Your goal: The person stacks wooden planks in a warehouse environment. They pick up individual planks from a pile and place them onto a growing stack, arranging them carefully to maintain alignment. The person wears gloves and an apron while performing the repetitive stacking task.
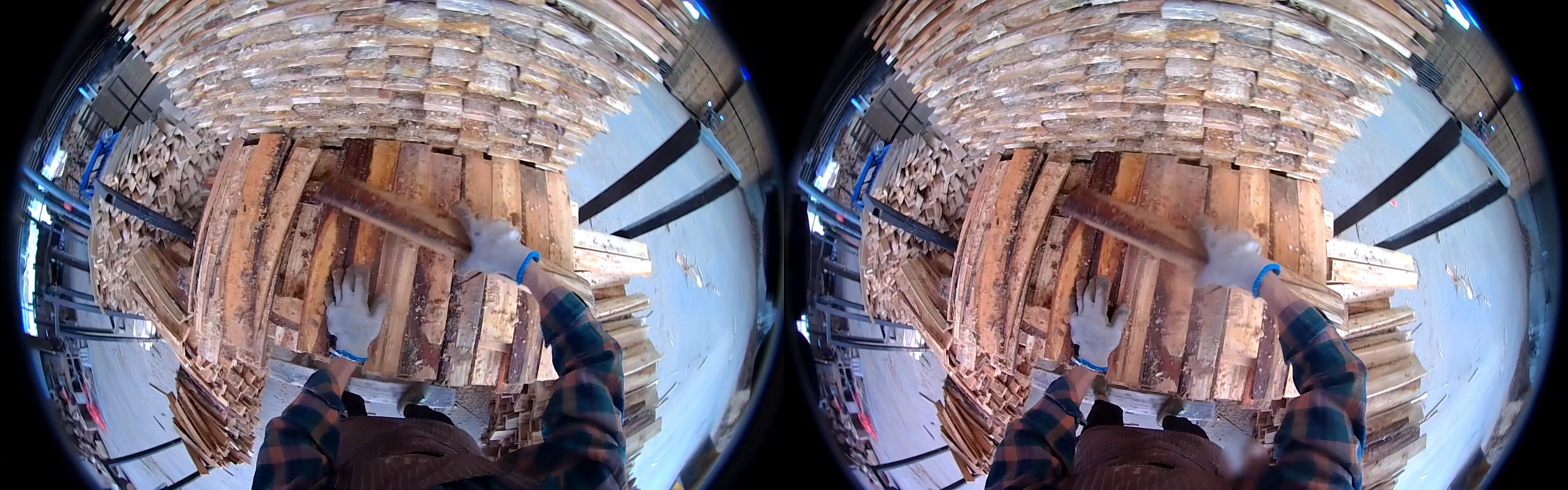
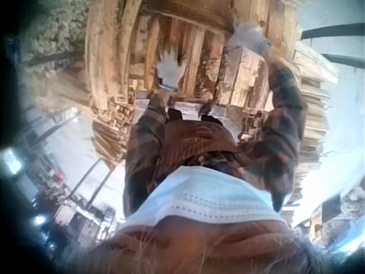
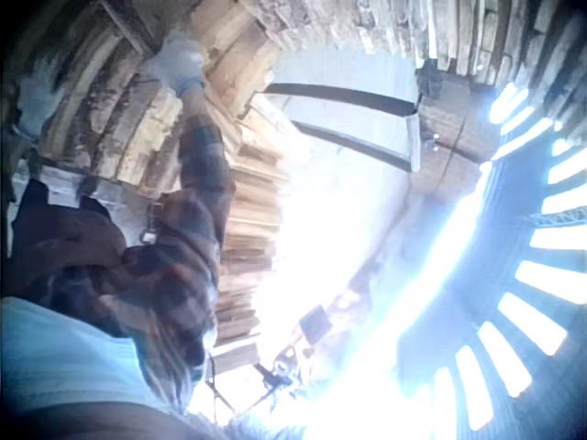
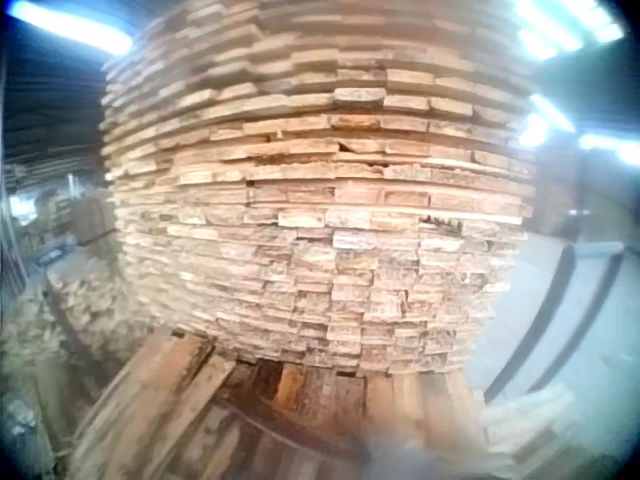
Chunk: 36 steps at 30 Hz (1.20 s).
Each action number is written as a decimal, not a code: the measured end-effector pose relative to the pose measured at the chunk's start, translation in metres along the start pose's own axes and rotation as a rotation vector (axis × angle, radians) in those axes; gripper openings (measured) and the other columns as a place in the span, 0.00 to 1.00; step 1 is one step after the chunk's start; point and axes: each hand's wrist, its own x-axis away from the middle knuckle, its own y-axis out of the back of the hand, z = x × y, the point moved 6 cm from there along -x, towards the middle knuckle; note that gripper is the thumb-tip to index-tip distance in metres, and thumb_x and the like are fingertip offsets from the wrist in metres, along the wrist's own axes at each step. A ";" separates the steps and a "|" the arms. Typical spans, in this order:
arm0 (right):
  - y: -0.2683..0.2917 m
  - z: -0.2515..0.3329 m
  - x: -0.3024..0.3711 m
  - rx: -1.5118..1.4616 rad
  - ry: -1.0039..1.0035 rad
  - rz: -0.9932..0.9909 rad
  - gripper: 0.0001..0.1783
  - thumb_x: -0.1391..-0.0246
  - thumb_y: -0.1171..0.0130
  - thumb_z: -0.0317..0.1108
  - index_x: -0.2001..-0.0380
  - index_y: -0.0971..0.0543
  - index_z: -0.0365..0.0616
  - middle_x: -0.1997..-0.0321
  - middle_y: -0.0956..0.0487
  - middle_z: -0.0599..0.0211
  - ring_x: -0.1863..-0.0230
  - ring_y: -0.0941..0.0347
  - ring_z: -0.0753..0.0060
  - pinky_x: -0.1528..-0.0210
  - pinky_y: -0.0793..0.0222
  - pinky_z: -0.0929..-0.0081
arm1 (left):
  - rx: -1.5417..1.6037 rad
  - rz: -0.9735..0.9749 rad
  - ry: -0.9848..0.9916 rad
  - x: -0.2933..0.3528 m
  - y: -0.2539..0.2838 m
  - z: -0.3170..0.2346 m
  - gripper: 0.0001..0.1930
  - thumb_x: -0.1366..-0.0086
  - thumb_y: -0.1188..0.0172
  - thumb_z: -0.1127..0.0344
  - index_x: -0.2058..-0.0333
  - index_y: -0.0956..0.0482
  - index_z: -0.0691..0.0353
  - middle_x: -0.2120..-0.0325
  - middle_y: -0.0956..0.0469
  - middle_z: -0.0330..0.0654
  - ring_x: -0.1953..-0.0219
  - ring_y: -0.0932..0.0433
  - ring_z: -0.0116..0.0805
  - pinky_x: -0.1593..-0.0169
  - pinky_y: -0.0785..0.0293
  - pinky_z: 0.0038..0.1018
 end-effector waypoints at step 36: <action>0.015 -0.015 -0.042 0.235 0.053 -0.304 0.37 0.50 0.41 0.35 0.34 0.36 0.54 0.47 0.25 0.50 0.50 0.24 0.51 0.47 0.32 0.50 | -0.020 -0.043 -0.149 0.003 0.002 -0.025 0.24 0.39 0.43 0.57 0.45 0.25 0.60 0.41 0.30 0.53 0.38 0.36 0.59 0.34 0.43 0.50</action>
